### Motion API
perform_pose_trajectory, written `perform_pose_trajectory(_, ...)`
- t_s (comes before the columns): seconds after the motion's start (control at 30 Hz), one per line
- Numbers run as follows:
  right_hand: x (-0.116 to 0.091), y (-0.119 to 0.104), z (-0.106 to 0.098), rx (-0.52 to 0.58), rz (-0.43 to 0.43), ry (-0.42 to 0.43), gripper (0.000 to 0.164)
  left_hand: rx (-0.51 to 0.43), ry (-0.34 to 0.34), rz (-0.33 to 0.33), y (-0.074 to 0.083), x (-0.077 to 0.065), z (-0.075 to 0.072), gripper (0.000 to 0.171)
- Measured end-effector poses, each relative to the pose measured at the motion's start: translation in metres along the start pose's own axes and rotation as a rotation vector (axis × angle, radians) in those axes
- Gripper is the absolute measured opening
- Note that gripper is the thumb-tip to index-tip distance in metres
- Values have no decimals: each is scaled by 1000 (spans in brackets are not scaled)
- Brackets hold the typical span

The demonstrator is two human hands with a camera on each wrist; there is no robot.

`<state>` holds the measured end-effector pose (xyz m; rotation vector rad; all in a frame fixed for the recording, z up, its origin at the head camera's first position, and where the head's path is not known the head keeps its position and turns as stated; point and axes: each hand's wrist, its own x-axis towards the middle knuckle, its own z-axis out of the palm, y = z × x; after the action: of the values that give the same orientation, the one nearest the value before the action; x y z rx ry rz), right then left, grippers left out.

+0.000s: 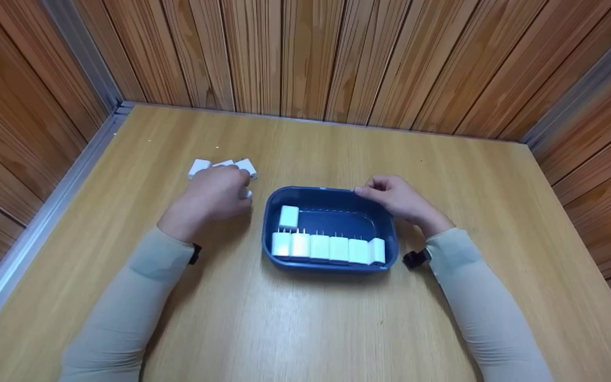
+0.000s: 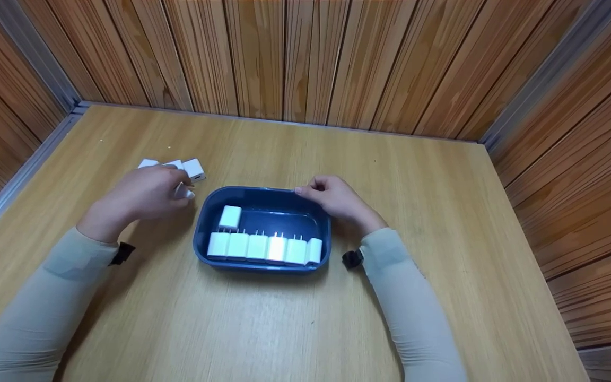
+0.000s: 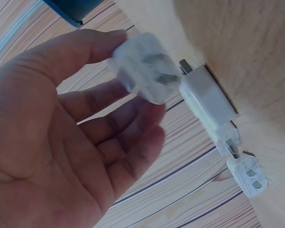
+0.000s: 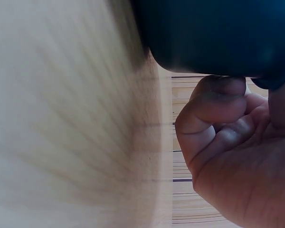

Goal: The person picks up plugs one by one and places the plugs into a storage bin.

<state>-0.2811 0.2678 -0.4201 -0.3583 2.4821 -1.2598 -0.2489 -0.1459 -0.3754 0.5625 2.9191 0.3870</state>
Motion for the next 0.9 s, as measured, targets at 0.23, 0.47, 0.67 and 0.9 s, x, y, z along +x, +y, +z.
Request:
perform_pose_trajectory(0.23, 0, 0, 1, -9, -10, -2, 48, -52, 112, -10, 8, -4, -5, 38)
perform_pose_trajectory(0.47, 0, -1, 1, 5, 3, 5, 51, -235, 205, -35, 25, -12, -13, 35)
perform_pose_trajectory(0.67, 1, -1, 1, 10, 5, -7, 52, -399, 256, -31, 43, -23, -20, 31)
perform_pose_trajectory(0.9, 0, -1, 1, -5, 12, 2, 53, -494, 200, -60, 65, -25, -25, 32)
